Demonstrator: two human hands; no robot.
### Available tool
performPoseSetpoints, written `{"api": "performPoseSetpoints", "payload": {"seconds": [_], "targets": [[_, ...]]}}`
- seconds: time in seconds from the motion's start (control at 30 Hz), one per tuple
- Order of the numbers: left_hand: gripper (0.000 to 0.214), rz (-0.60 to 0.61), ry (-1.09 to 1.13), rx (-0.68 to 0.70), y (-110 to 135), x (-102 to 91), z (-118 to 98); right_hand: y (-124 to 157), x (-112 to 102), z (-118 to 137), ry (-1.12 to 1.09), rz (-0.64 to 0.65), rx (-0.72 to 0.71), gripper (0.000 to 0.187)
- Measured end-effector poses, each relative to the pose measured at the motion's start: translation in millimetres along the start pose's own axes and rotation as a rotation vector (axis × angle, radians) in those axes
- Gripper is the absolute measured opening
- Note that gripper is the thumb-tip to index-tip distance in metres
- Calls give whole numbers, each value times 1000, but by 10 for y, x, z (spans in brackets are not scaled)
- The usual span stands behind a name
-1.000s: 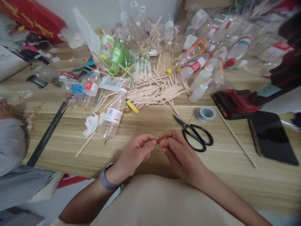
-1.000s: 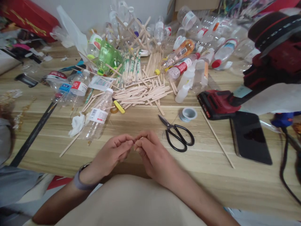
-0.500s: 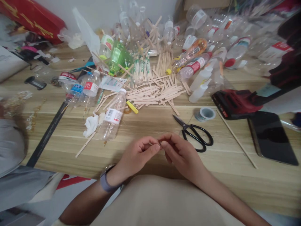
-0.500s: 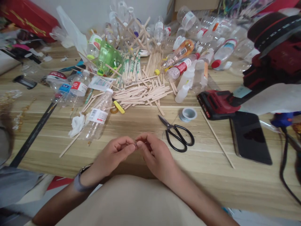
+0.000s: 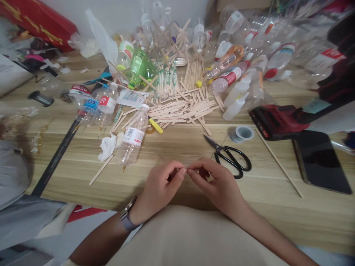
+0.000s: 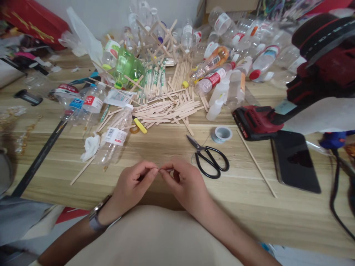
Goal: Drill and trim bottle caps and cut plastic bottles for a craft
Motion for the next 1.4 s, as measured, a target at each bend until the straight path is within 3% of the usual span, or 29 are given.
{"api": "performPoseSetpoints", "payload": {"seconds": [0.17, 0.27, 0.43, 0.63, 0.83, 0.97, 1.13, 1.27, 1.4], "targets": [[23, 89, 78, -102, -63, 2, 18, -1, -7, 34, 164, -38, -213, 13], [23, 127, 86, -119, -73, -2, 2, 4, 7, 20, 156, -47, -183, 10], [23, 82, 17, -64, -48, -14, -28, 5, 29, -2, 80, -4, -106, 10], [23, 89, -10, -73, -45, -15, -33, 1, 3, 3, 124, -41, -224, 13], [22, 117, -7, -64, -60, 16, -66, 11, -7, -9, 228, -86, -255, 13], [20, 189, 137, -196, -105, 44, -56, 54, -23, 15, 460, -147, -408, 13], [19, 227, 174, -175, -116, 23, -94, 85, 16, 45, 553, -10, -634, 17], [20, 117, -15, -77, -72, 2, -90, 44, 0, 77, 402, -43, -553, 20], [23, -67, -319, 210, -10, 17, -107, 2, -24, 67, 102, -91, -273, 19]]}}
Point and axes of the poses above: each hand's wrist, its own y-axis away from the middle knuckle, its own x-axis out of the palm, z = x × y, the point moved 3 cm from there along -y, towards the middle knuckle, and after that the axes turned 14 degrees about -x, right-handed, at the moved point
